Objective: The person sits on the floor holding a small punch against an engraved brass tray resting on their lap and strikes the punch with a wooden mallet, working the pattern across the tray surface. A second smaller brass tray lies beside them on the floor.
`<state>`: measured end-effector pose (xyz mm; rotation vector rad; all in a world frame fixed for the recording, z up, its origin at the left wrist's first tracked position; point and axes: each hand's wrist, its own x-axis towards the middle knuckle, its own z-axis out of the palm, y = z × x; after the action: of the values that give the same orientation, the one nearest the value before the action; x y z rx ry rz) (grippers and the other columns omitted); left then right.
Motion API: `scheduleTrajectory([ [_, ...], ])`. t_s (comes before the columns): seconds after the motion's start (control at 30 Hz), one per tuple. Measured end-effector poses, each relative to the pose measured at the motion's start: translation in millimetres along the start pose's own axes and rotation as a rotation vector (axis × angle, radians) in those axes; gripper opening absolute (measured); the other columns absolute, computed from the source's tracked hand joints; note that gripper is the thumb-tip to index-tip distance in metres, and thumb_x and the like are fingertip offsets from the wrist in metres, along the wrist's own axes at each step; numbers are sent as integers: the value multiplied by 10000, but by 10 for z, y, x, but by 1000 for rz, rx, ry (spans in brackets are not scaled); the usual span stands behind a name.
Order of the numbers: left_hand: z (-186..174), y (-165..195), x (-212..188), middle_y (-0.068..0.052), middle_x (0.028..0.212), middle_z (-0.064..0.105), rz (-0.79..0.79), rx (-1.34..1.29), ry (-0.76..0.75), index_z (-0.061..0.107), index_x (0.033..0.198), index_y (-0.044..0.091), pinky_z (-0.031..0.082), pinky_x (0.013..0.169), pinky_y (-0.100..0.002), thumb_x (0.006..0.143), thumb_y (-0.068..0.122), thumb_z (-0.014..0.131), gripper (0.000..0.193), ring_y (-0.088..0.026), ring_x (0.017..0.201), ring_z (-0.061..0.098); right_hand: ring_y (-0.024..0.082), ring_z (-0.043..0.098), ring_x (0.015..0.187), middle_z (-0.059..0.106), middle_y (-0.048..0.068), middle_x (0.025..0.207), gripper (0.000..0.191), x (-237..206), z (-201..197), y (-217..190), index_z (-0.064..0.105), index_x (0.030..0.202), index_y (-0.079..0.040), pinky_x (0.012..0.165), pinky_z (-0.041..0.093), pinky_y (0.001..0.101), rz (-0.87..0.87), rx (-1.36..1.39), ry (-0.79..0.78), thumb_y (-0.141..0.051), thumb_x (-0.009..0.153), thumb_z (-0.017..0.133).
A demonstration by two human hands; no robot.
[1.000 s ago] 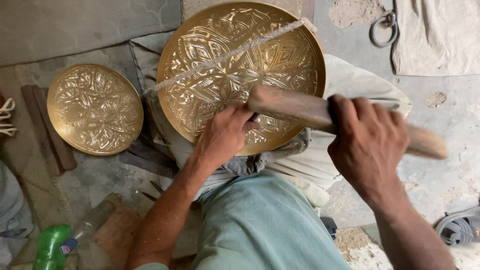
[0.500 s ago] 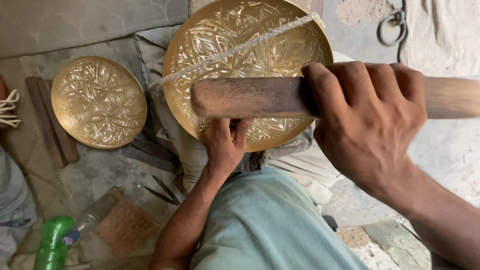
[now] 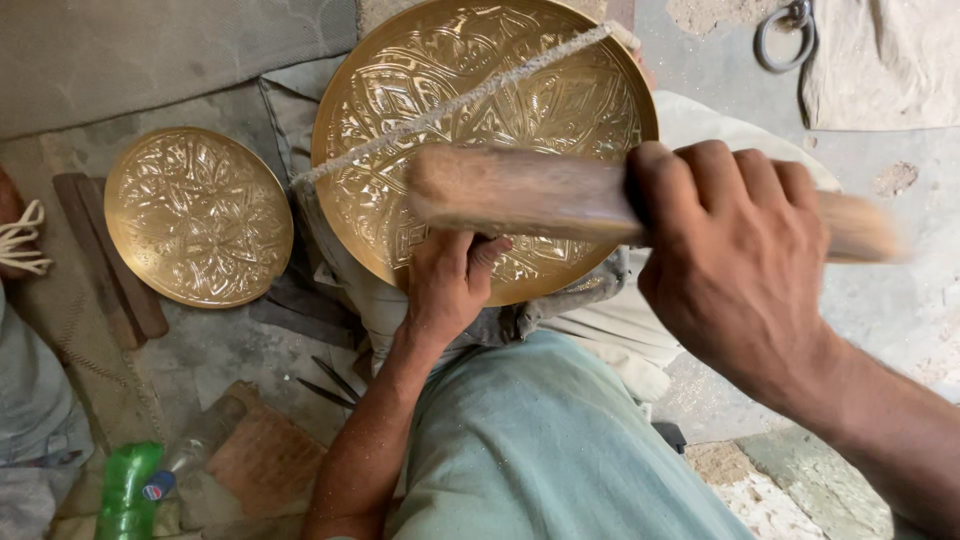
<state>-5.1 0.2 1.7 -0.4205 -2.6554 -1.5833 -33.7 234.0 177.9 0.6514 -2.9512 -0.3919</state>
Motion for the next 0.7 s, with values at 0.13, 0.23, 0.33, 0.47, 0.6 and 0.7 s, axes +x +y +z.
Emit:
scheduleTrajectory([
  [0.13, -52, 63, -37, -175, 1023, 648, -40, -4, 61, 582, 1277, 12, 522, 723, -465, 1030, 230, 666, 340, -362, 876, 673, 183, 633, 803, 690, -6, 905, 165, 13, -53, 77, 672, 1102, -207, 795, 490, 357, -31, 40, 49, -120, 978, 737],
  [0.23, -111, 59, -4, -143, 1000, 659, -45, -26, 93, 580, 1224, 25, 533, 743, -445, 1050, 232, 659, 282, -328, 864, 677, 216, 631, 819, 695, 88, 982, 415, 90, -73, 80, 675, 1263, -67, 780, 486, 355, 124, 218, -27, -55, 850, 715],
  [0.33, -133, 45, 22, -100, 955, 676, -45, -76, 72, 592, 1135, 49, 538, 733, -424, 1045, 264, 693, 255, -286, 839, 699, 218, 639, 759, 702, 74, 921, 349, 171, -85, 86, 693, 1145, -88, 717, 482, 352, 50, 116, 50, -57, 800, 735],
  [0.47, -103, 19, -17, -89, 941, 687, -30, -56, 89, 607, 1107, 43, 529, 731, -430, 1037, 270, 690, 252, -290, 829, 685, 241, 641, 813, 693, 105, 977, 412, 216, -63, 30, 651, 1226, -42, 750, 492, 376, 73, 300, 84, -23, 818, 701],
  [0.6, -50, -20, -75, -103, 928, 681, -36, 36, 118, 620, 1073, 45, 536, 693, -428, 1022, 287, 708, 262, -284, 810, 690, 220, 642, 813, 684, 73, 950, 302, 238, -45, -10, 641, 1220, -85, 752, 507, 364, -66, 164, 76, -123, 925, 694],
  [0.7, -49, -42, -75, -111, 953, 679, 0, 63, 98, 625, 1138, 26, 541, 689, -420, 1041, 248, 677, 248, -280, 825, 695, 231, 629, 787, 692, 107, 952, 322, 284, -40, -31, 653, 1215, -51, 730, 501, 385, -41, 247, 62, -56, 893, 670],
])
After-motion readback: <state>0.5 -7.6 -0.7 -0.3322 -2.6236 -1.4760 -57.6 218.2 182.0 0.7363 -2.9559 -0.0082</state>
